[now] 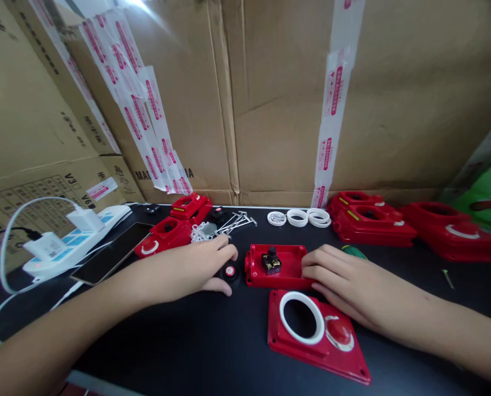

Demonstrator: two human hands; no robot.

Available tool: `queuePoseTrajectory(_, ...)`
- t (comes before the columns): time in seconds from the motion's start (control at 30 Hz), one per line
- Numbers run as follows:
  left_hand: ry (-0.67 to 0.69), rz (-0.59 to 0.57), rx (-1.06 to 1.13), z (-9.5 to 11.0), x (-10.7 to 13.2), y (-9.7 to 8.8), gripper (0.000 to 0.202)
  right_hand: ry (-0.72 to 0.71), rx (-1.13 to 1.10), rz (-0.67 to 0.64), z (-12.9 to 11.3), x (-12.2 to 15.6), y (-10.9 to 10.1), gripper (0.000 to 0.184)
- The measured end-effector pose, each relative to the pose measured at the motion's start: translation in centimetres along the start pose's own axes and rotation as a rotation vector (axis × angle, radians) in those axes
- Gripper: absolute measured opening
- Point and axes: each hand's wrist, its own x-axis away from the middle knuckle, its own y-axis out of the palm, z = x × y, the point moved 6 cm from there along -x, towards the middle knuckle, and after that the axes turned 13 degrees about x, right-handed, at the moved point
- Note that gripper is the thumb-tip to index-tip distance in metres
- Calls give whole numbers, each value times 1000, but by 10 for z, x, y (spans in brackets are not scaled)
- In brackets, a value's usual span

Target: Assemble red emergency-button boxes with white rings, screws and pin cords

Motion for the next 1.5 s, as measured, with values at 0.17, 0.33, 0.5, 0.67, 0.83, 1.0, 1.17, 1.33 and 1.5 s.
queuePoseTrajectory(0.17,64,-51,173,-11,-3,-5,9,-10,7,33,1,-1,-1,24)
queuePoseTrajectory(0.33,92,0,186,-11,-6,-10,1,-11,4,23,1,2,2,24)
queuePoseTrajectory(0.5,70,234,190,-6,-9,-22,2,-4,67,44,-2,0,1,25)
queuePoseTrajectory(0.67,139,510,238,18,-14,-26,5,-2,89,66,-6,-4,1,26)
queuePoseTrajectory(0.83,225,627,343,35,-21,-15,12,1,98,103,-6,-2,0,27)
queuePoseTrajectory(1.0,168,610,399,24,-33,0,20,-2,103,112,-5,-3,1,28)
queuePoseTrajectory(1.17,271,596,368,28,-33,-1,5,-15,110,99,-6,-3,2,28)
queuePoseTrajectory(1.33,292,515,378,30,-30,2,14,-12,102,98,-6,-3,1,27)
queuePoseTrajectory(1.5,282,486,399,25,-27,4,21,3,78,83,-6,-4,0,28)
